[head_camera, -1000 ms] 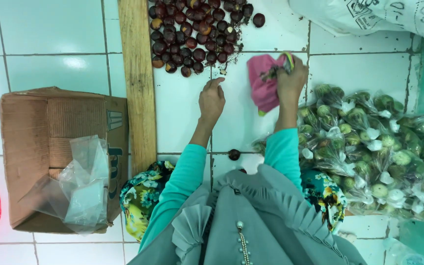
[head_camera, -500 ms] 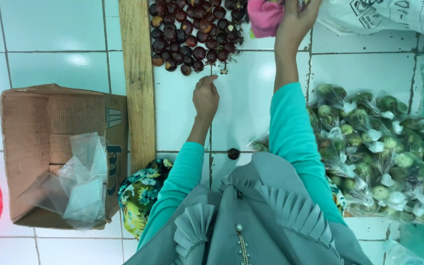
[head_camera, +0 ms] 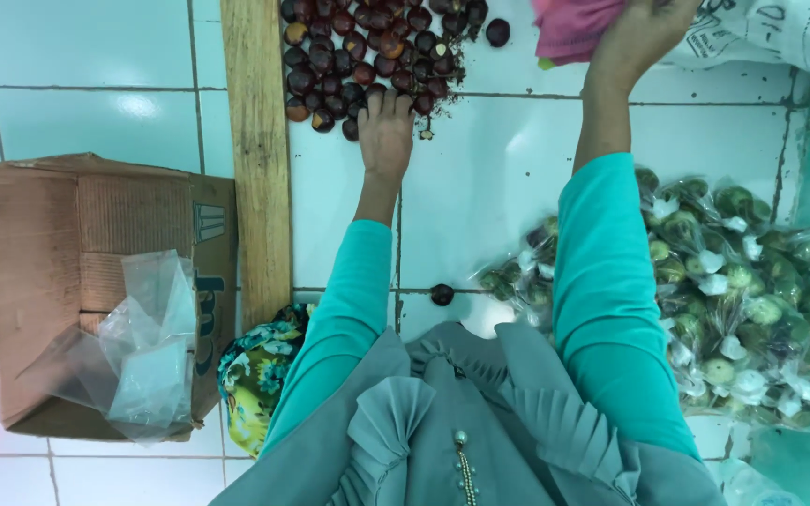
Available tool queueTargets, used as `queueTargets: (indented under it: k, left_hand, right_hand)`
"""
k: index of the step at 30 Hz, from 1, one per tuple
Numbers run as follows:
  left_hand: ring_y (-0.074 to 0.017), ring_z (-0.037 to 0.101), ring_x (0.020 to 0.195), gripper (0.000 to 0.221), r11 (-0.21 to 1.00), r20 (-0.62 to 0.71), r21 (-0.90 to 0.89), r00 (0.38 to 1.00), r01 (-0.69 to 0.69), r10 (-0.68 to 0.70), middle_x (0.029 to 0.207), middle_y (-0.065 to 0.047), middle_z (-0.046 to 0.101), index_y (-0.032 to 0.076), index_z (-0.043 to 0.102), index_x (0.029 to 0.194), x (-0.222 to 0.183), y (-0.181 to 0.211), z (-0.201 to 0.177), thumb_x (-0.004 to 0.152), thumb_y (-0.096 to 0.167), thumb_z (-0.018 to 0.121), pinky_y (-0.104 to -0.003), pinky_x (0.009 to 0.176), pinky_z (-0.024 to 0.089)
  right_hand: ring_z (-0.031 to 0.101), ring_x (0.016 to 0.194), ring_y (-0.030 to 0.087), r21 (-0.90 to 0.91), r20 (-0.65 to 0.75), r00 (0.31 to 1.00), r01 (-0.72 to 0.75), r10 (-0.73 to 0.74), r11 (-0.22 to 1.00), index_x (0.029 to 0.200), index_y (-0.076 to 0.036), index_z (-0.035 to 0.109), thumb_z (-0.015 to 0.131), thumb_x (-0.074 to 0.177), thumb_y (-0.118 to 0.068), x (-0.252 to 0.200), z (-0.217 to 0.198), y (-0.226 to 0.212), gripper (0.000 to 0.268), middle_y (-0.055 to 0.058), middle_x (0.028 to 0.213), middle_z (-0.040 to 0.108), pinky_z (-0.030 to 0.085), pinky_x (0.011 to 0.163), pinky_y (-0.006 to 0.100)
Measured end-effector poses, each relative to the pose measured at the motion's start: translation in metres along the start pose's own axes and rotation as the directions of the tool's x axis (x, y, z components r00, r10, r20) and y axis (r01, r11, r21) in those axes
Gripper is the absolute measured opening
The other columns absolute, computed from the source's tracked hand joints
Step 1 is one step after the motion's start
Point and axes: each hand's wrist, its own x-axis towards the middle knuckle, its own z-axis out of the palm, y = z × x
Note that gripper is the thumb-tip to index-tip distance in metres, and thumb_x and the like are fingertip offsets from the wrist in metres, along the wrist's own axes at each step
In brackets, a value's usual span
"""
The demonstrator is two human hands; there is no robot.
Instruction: Packaging individual small green fruits into small plastic bags
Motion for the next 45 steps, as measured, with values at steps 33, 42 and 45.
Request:
queueTargets:
  k: [33,42,45]
  left_hand:
    - [-0.0199,0.072,0.095,0.027,-0.439,0.577,-0.752,0.813,0.492,-0.076,0.105,-0.017,0.076,0.006,0.073,0.125,-0.124,0.103,-0.203,0.099,0.001,0.068,-0.037,0.08,0.062]
    - [-0.0188,0.069,0.101,0.026,-0.15,0.539,-0.836,0.841,0.528,-0.039,0.107,-0.015,0.076,0.01,0.074,0.125,-0.163,0.116,-0.266,0.101,0.005,0.064,-0.04,0.092,0.057]
    - [-0.0192,0.068,0.106,0.028,-0.063,0.536,-0.843,0.843,0.534,-0.036,0.112,-0.014,0.076,0.011,0.073,0.128,-0.17,0.125,-0.308,0.101,0.008,0.068,-0.042,0.096,0.055]
  right_hand:
    - [0.057,0.127,0.037,-0.132,0.484,0.782,-0.38,0.394,0.916,0.14,-0.015,0.063,0.053,0.104,0.0,-0.235,-0.095,-0.235,0.041,0.02,0.135,0.059,0.05,0.104,0.049]
    - [0.06,0.116,0.03,-0.04,0.342,0.847,-0.42,0.407,0.907,0.141,-0.012,0.06,0.055,0.104,-0.003,-0.267,-0.132,-0.276,0.039,0.016,0.124,0.062,0.047,0.102,0.045]
    - [0.066,0.102,0.024,-0.01,0.232,0.783,-0.591,0.577,0.806,0.144,-0.016,0.058,0.052,0.106,-0.009,-0.285,-0.148,-0.291,0.039,0.016,0.117,0.066,0.055,0.092,0.038]
